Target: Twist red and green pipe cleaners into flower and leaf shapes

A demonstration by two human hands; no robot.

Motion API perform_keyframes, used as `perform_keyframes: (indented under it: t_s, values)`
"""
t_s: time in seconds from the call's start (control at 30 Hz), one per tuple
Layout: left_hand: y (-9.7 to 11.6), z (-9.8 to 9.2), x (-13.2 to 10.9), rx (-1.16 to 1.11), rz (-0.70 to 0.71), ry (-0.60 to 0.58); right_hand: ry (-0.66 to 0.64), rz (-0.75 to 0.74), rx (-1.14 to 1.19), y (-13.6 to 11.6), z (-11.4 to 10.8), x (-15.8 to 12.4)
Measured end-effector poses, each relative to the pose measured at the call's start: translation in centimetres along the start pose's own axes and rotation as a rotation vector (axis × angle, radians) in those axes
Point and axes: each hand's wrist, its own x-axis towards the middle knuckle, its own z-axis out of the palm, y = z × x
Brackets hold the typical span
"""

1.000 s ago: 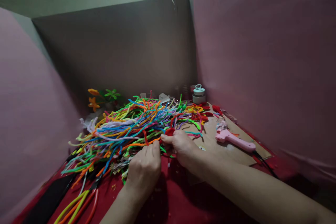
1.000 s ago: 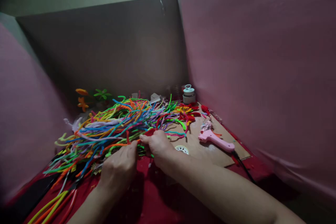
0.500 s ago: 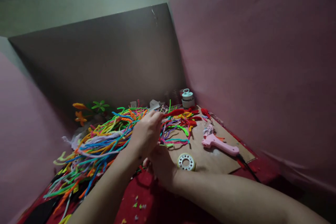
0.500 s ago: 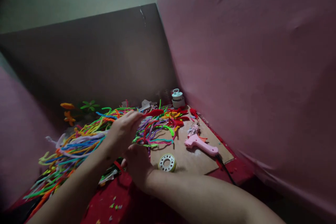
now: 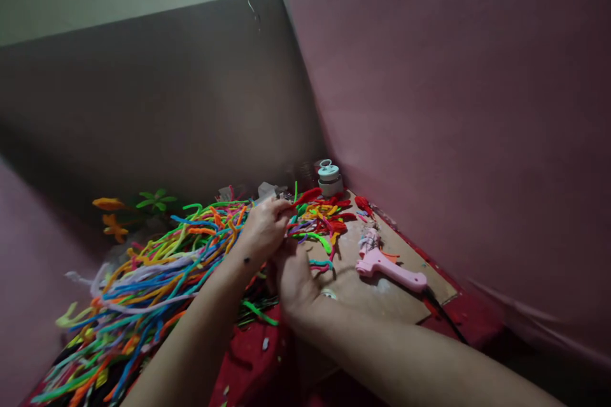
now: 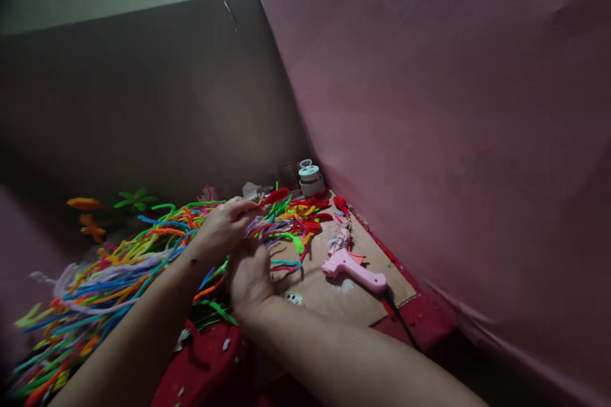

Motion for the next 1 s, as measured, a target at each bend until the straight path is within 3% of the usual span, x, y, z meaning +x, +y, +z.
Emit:
perform_keyframes:
  t_s: [0.07,0.1,0.17,0.23,0.47,0.57,0.67,0.83,0.93,1.0]
  values:
    - [-0.4,-1.1,-1.5,-0.154,-0.077,-0.01,0.055,-0.003,0.096,-1.6,-1.2,1.1]
    - [-0.5,-1.6,-2.4,-0.247,-0.116,-0.018,0.12,-0.001,0.269,-2.5,-1.8,1.5]
    - [-0.6,-2.4,-4.1,-0.407,-0.193,-0.04,0.098,0.009,0.52,-3.7,-2.5,2.0]
    - [-0.4,-2.9,-5.7,-0.482,-0.259,-0.064,0.093,0.006,0.558,-4.2,-2.7,2.1]
    - [-0.2,-3.5,-8.3,-0.623,-0.307,-0.129,-0.047,-0.068,0.229,-3.1,-2.5,1.6]
    - [-0.8,-2.6,-8.6,-0.631,-0.33,-0.084,-0.089,-0.297,-0.013,-2.7,-2.5,1.1]
    - [-1.2,-1.6,-8.9,-0.676,-0.38,-0.034,-0.045,-0.569,-0.278,-2.1,-2.5,0.7]
    - [-1.5,-1.5,-8.7,-0.817,-0.437,-0.066,0.054,-0.771,-0.482,-2.1,-2.8,0.5]
    - [-1.9,-1.9,-7.6,-0.816,-0.448,0.0,0.149,-0.954,-0.604,-3.4,-2.7,-0.6]
    - [-2.0,-1.9,-6.1,-0.829,-0.407,0.038,0.044,-1.102,-0.623,-4.1,-2.2,-2.0]
